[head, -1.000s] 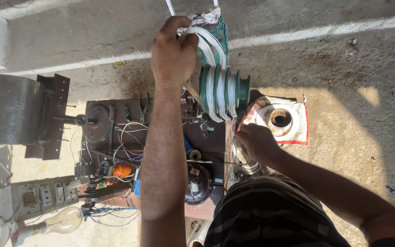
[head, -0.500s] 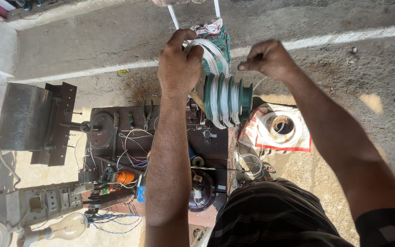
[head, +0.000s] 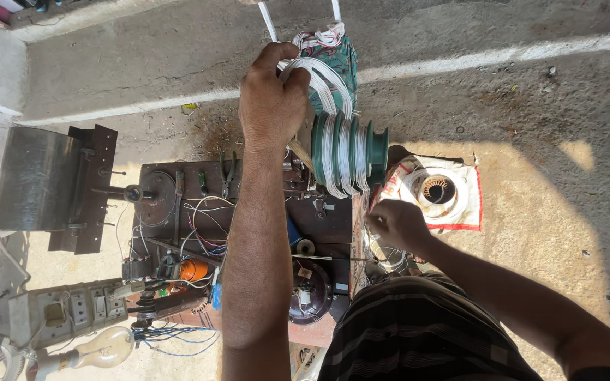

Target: The person winds white insulated wire onto a green plastic spool using both hands. The wire is fed from a bundle and wrapped in neat layers around the spool. The person then lifts the spool and uses pliers to cut the wire.

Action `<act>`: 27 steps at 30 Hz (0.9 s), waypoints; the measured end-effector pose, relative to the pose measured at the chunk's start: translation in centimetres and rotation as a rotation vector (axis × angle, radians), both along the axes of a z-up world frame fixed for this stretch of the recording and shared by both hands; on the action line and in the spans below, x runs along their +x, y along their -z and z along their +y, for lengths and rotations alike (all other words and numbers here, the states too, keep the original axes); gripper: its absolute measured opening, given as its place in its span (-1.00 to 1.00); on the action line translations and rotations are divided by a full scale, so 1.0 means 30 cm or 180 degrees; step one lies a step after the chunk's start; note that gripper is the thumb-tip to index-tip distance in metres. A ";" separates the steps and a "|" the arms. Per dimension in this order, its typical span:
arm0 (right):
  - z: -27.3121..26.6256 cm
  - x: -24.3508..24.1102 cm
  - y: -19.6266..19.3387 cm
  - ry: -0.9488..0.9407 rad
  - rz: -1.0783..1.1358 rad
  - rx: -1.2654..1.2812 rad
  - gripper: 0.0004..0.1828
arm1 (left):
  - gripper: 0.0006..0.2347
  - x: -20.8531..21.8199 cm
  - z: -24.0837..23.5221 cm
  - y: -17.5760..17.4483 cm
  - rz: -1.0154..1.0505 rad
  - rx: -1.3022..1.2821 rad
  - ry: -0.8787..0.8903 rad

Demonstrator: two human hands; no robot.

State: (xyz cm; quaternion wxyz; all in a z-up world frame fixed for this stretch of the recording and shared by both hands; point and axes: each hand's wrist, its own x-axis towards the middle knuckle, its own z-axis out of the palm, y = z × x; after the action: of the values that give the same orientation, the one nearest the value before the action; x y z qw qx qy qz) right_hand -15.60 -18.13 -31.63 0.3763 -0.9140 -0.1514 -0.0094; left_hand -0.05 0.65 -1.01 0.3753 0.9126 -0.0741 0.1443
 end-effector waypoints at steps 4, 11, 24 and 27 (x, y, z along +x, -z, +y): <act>-0.004 -0.012 -0.461 -0.0967 -0.1898 -0.1357 -0.87 | -0.73 0.002 -0.006 -0.012 0.0206 0.0043 -0.0093; -0.069 0.198 -0.843 -0.0986 -0.2791 -0.1998 -0.74 | -0.75 0.001 -0.011 -0.024 0.0112 0.0048 -0.0083; -0.217 0.616 0.114 0.0709 0.0992 0.0738 -0.86 | -0.73 -0.003 -0.015 -0.025 0.0136 0.0017 -0.0052; -0.144 0.417 0.330 0.0523 0.0503 0.1124 -0.80 | -0.73 0.002 -0.014 -0.014 0.0112 0.0024 -0.0017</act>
State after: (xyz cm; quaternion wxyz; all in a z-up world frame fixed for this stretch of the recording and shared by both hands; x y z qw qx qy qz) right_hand -3.10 -22.45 -41.53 0.5393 -0.8411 -0.0423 0.0053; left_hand 0.02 0.25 -0.57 0.3726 0.9166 -0.0656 0.1289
